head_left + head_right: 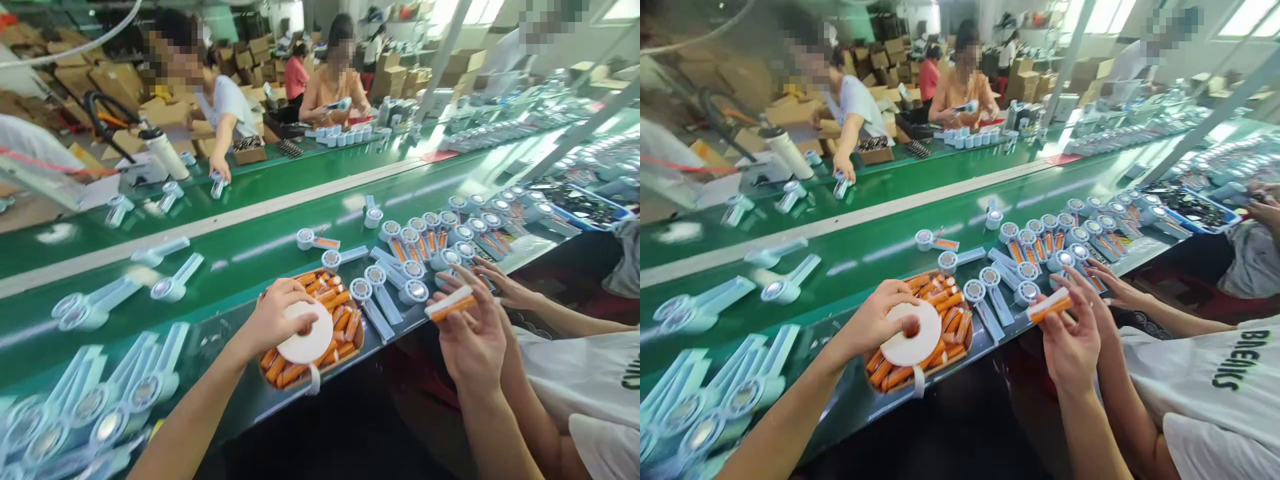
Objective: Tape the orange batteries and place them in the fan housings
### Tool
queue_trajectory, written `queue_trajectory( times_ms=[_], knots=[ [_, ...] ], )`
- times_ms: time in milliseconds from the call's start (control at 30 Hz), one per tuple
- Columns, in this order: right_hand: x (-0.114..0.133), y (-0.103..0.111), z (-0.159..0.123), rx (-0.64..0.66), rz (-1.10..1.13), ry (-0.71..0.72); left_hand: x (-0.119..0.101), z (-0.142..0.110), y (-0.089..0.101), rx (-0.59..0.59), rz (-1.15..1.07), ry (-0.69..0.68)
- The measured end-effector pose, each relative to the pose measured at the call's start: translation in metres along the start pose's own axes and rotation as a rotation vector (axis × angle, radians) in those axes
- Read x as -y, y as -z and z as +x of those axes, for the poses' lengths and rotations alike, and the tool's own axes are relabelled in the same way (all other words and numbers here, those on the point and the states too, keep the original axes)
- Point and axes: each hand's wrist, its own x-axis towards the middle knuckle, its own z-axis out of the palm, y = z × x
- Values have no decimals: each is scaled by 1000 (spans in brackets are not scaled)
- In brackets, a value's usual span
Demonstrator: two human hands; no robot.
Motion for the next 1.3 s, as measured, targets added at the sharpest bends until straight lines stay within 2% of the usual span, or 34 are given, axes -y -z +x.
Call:
queue_trajectory(
  times_ms=[100, 133, 200, 267, 333, 367, 433, 533, 600, 700, 800, 867, 933, 1000, 1133, 1200, 1300],
  knots=[
    [-20, 8, -16, -73, -34, -41, -17, 117, -15, 132, 112, 93],
    [-24, 7, -17, -96, -34, -53, -26, 160, -26, 215, 192, 140],
    [-27, 2, -18, -126, -37, -77, -46, 243, -51, 251, 247, 186],
    [-25, -4, -20, -130, -49, -93, -59, 309, -72, 285, 292, 253],
    [-22, -8, -24, -102, -60, -100, -63, 352, -86, 332, 328, 313],
    [-22, -9, -26, -86, -60, -100, -62, 365, -89, 358, 343, 330],
    [-22, -9, -28, -54, -48, -100, -54, 376, -89, 405, 363, 327],
    [-27, -8, -25, -23, -14, -132, -28, 360, -68, 459, 372, 233],
    [-29, -9, -20, 12, 7, -161, 0, 327, -41, 482, 375, 142],
    [-31, -20, -9, 136, 52, -176, 54, 249, 8, 495, 403, 68],
    [-30, -46, 3, 345, 111, -159, 102, 153, 46, 499, 452, 109],
    [-32, -74, 12, 510, 109, -146, 124, 98, 54, 488, 476, 164],
    [-40, -109, 22, 687, 56, -126, 139, 63, 48, 462, 478, 221],
    [-54, -151, 32, 861, -47, -84, 148, 48, 36, 426, 458, 261],
    [-87, -231, 47, 1115, -453, 71, 158, 58, 19, 373, 386, 309],
    [-101, -258, 51, 1191, -639, 140, 160, 65, 19, 356, 341, 329],
    [-114, -277, 52, 1266, -781, 205, 160, 67, 19, 298, 287, 363]
  ],
)
